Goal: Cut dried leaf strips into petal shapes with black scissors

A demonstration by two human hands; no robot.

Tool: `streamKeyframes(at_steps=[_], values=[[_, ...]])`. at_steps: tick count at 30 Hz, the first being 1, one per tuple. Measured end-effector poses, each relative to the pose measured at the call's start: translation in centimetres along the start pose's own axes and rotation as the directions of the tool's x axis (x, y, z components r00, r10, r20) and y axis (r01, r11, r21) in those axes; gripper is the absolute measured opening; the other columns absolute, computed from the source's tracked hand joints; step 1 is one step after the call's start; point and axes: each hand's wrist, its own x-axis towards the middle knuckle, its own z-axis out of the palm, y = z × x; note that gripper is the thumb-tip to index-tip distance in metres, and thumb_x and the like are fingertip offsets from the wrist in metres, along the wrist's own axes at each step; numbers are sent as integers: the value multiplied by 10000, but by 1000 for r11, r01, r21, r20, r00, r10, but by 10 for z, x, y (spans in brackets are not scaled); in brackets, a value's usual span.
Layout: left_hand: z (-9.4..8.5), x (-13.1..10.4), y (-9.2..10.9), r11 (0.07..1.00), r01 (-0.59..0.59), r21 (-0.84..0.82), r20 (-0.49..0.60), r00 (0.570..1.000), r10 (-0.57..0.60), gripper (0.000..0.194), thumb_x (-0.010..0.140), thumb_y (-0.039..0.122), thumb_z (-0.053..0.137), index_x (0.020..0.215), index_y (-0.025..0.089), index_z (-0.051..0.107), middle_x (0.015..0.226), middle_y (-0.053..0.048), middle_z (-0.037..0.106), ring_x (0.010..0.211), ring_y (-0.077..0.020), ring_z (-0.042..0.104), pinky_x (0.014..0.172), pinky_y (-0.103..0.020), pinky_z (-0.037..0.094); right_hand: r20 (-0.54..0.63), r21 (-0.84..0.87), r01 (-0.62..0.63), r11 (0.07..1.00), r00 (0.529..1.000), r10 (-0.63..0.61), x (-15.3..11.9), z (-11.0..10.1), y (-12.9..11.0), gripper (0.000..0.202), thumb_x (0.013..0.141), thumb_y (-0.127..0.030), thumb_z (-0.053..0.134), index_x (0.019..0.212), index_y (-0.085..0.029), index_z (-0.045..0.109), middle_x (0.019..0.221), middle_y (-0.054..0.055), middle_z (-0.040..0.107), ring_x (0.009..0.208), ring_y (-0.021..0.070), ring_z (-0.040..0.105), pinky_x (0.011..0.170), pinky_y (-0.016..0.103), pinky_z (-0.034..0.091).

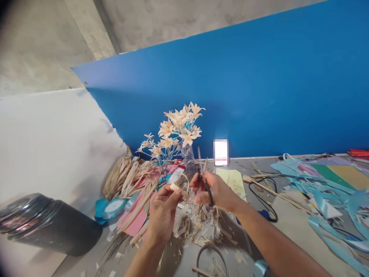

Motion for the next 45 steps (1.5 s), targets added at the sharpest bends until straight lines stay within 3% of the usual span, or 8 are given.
streamKeyframes(at_steps=[6,13,19,22,26,30,38,45], values=[[12,-5,2,991,108,-80,100,990,-100,224,696,252,809,735,161,607,715,5,636,644,-95,545,648,-226,430,-241,-45,-15,999,971,4,0,26,5,224,713,-286,735,771,-186,544,650,-30,525,582,122,465,541,232,393],[8,-9,-1,970,233,-62,154,963,-222,246,668,264,832,726,144,624,686,-4,603,615,-98,529,587,-227,412,-131,-42,30,999,991,-35,-3,21,1,198,687,-188,717,718,-192,522,657,-43,514,608,121,499,555,218,405],[3,-8,-2,947,308,-97,392,886,-248,289,637,281,854,680,140,605,643,0,579,577,-93,496,600,-247,398,133,208,-92,974,989,65,-6,15,-3,212,715,-242,735,787,-195,541,672,-26,587,591,167,609,552,262,459],[0,-9,1,933,338,-124,431,865,-256,255,680,293,831,746,152,629,653,-2,572,628,-112,513,624,-257,416,128,258,-63,964,991,31,-4,10,-2,214,720,-301,736,761,-177,567,671,-9,596,593,161,594,541,254,430],[-1,-8,5,962,259,-91,420,885,-199,374,645,409,843,859,167,655,791,-43,617,755,-169,551,654,-294,447,33,253,-19,967,999,11,0,6,2,229,690,-314,753,747,-166,589,668,-12,588,602,135,542,539,235,376],[3,-7,0,984,141,105,288,943,-166,257,685,325,827,757,158,646,677,-13,608,656,-126,528,668,-265,411,19,190,-45,981,999,42,-1,9,-2,237,641,-285,773,731,-178,582,652,-32,569,563,120,511,519,231,357],[6,-5,-6,951,284,-125,407,889,-212,277,645,317,843,724,170,622,663,-12,616,648,-143,553,660,-287,434,64,245,-103,964,994,89,-5,16,-24,246,660,-377,714,677,-187,560,595,-15,589,524,146,554,512,264,435],[9,3,2,973,207,-103,227,957,-180,187,705,276,797,773,156,669,775,-31,666,693,-128,581,654,-265,456,-80,173,-45,984,995,59,2,11,-4,385,668,-468,785,808,-173,582,692,-24,546,606,127,505,553,240,404]])
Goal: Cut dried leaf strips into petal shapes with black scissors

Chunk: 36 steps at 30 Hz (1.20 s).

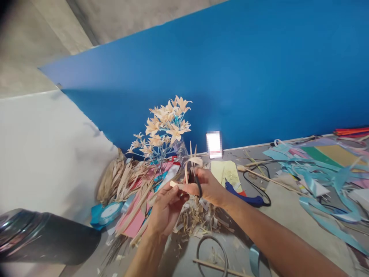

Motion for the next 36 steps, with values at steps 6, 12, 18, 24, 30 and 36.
streamKeyframes(at_steps=[6,12,18,24,30,36], values=[[-12,5,18,985,-50,-167,-114,993,31,205,684,253,817,727,154,642,710,-2,634,679,-119,591,608,-245,450,236,-267,5,964,970,60,5,-22,6,470,733,-548,720,973,-159,612,832,26,602,685,156,527,594,249,420],[-14,3,17,985,-136,-108,-172,978,116,206,697,259,813,767,157,649,733,3,642,670,-108,591,605,-238,458,386,-475,65,878,911,142,3,-24,14,265,722,-372,760,853,-178,636,789,10,623,658,151,531,572,236,412],[-2,1,12,988,-148,37,-147,977,152,204,693,263,808,708,154,636,765,-26,705,734,-146,650,712,-275,512,243,-471,31,882,965,96,5,-19,21,289,716,-411,761,734,-158,620,633,-41,534,592,123,448,536,221,345],[6,5,20,983,-161,86,-119,978,171,193,671,272,817,708,147,674,709,-33,714,661,-139,650,708,-272,519,314,-330,-72,941,932,182,7,-24,26,383,745,-496,743,680,-153,585,596,-43,537,551,107,446,524,214,326],[7,10,25,984,-158,81,-102,981,166,210,639,277,840,676,142,683,670,-19,679,656,-137,637,701,-280,535,396,-239,-98,966,899,189,6,-30,31,488,750,-616,698,663,-141,626,590,-2,603,518,113,501,495,210,348],[5,11,27,982,-85,171,-111,988,105,217,644,301,828,659,130,696,648,-42,682,633,-151,639,705,-301,538,374,-344,-134,929,889,266,7,-43,30,445,743,-565,732,652,-134,667,494,-21,571,426,98,462,429,199,310]])
